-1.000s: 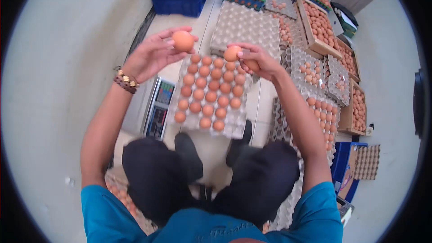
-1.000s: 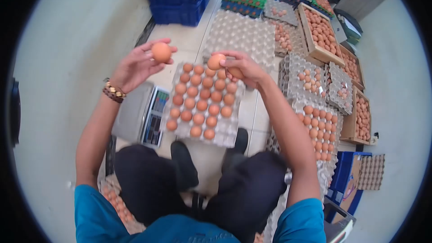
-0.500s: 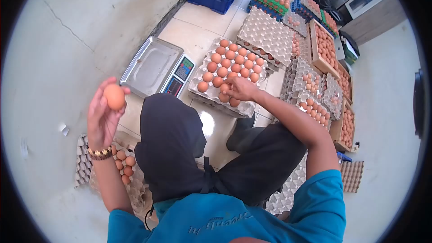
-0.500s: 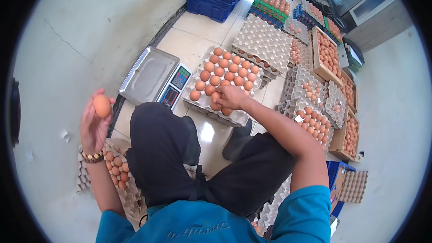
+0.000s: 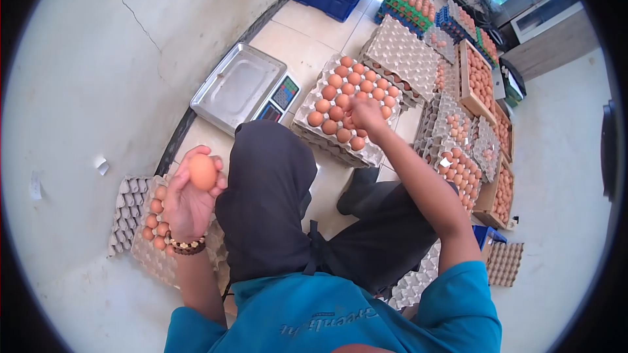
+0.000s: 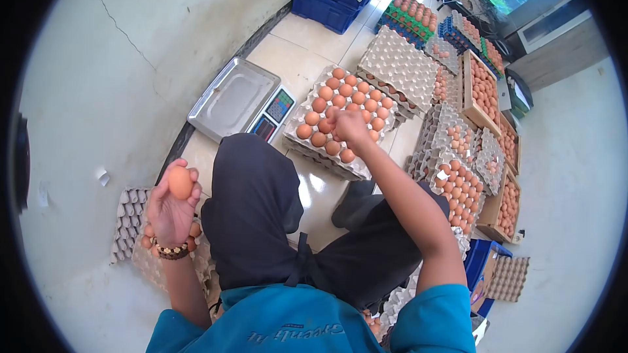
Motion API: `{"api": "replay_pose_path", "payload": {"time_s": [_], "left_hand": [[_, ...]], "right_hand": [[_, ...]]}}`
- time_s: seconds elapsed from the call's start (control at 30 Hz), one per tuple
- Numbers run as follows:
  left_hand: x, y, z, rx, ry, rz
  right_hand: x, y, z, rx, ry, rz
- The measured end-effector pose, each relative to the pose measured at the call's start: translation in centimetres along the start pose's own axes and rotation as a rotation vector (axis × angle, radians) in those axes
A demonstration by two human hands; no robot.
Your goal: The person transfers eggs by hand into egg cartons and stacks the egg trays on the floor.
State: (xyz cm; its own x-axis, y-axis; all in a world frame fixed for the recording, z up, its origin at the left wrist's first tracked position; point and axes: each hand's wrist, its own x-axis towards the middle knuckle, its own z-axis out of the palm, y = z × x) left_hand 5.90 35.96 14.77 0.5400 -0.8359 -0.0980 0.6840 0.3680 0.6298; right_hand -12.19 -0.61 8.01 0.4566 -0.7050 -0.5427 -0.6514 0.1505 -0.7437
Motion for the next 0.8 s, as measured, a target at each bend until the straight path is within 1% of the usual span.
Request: {"api": "replay_pose_path", "payload": {"time_s": [0.07,0.13,0.23,0.33,0.37,0.47,0.5,0.6,0.7,0.73,0.77,0.8], "left_hand": [[0.3,-0.7,1.8,-0.039,-0.032,-0.055],[1.1,-1.6,3.5,-0.126,-0.116,-0.113],[2.2,-2.5,5.6,-0.112,-0.124,-0.284],[2.3,-3.4,6.3,0.176,-0.174,-0.27],[2.1,-3.7,6.3,0.182,-0.17,-0.24],[1.5,-4.7,6.5,0.546,-0.205,-0.027],[1.2,-4.9,6.5,0.521,-0.184,-0.019],[0.0,-5.8,5.9,0.559,-0.13,0.133],[-1.8,-5.2,5.5,0.456,-0.052,-0.031],[-2.4,-5.4,5.3,0.354,-0.025,-0.032],[-2.9,-5.6,4.6,0.421,-0.005,0.05],[-3.2,-5.9,3.8,0.489,0.0,0.125]], "right_hand": [[-1.5,-0.6,-1.1,0.644,-0.358,0.008],[-5.8,-2.6,0.0,0.877,-0.49,-0.118],[-12.1,-5.4,2.5,0.798,-0.571,-0.289],[-16.5,-6.1,5.1,0.365,-0.268,-0.641],[-16.8,-5.5,5.7,0.451,-0.25,-0.628],[-17.8,-5.0,6.7,0.191,-0.155,-0.828],[-18.3,-5.0,7.3,0.192,-0.11,-0.8],[-19.4,-4.8,8.5,0.048,-0.007,-0.884],[-20.9,-4.4,10.5,-0.074,0.059,-0.975],[-21.3,-4.2,11.2,-0.121,0.087,-1.011],[-21.5,-3.8,11.8,-0.181,0.082,-1.052],[-21.6,-3.9,12.6,-0.142,0.013,-1.046]]}}
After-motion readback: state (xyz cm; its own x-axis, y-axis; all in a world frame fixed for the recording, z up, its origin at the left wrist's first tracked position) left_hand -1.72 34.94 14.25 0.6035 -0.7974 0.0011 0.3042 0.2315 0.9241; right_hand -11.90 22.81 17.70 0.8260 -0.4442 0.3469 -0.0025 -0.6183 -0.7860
